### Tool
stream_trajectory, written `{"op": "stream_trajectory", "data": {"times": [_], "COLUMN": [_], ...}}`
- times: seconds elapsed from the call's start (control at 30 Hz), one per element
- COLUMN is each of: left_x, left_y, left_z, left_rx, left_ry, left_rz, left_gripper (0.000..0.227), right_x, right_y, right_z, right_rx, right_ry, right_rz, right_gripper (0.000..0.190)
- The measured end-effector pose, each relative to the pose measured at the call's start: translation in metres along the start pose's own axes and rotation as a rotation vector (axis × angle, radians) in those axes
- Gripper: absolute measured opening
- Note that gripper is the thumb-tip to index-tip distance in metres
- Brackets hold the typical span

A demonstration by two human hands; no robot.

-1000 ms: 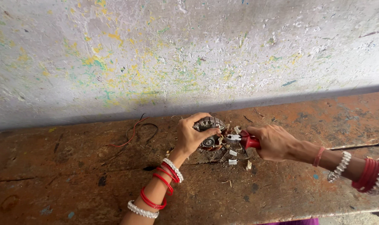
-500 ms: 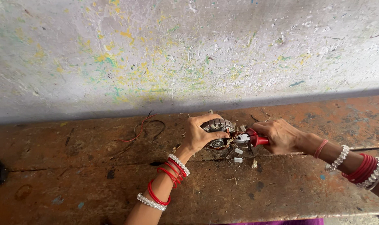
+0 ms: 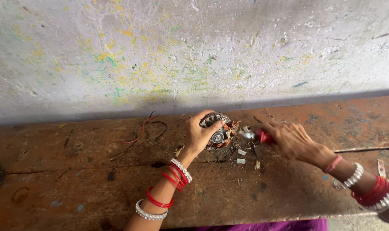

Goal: The person uses pliers to remove insulation and separate copper windings from a small electrical motor stator. The person repeatedly pulls and cuts the windings, accumulating debris on the work surface.

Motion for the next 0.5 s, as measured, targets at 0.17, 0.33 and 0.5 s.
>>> {"op": "stream_trajectory", "data": {"times": [0.17, 0.33, 0.5], "left_x": [0.002, -0.004, -0.009], "left_y": [-0.005, -0.014, -0.015], "left_z": [0.004, 0.008, 0.014], "left_rx": [0.113, 0.142, 0.241], "left_ry": [-0.07, 0.017, 0.059], "left_rz": [0.018, 0.084, 0.147], "left_gripper": [0.043, 0.045, 0.047], "right_x": [-0.02, -0.015, -0.001], "right_y": [0.013, 0.035, 0.046], "right_z": [-0.002, -0.018, -0.073], "right_rx": [0.049, 0.446, 0.675], "right_ry": [0.317, 0.207, 0.191], "right_rz": [0.341, 0.374, 0.624], "right_gripper": [0.043, 0.041, 0.03]}}
Point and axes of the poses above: each hand's wrist, its own x-axis towards the middle knuckle, its own y-axis out of the back of the hand, z = x × y, the point moved 1 cm from there along x, towards the middle knuckle
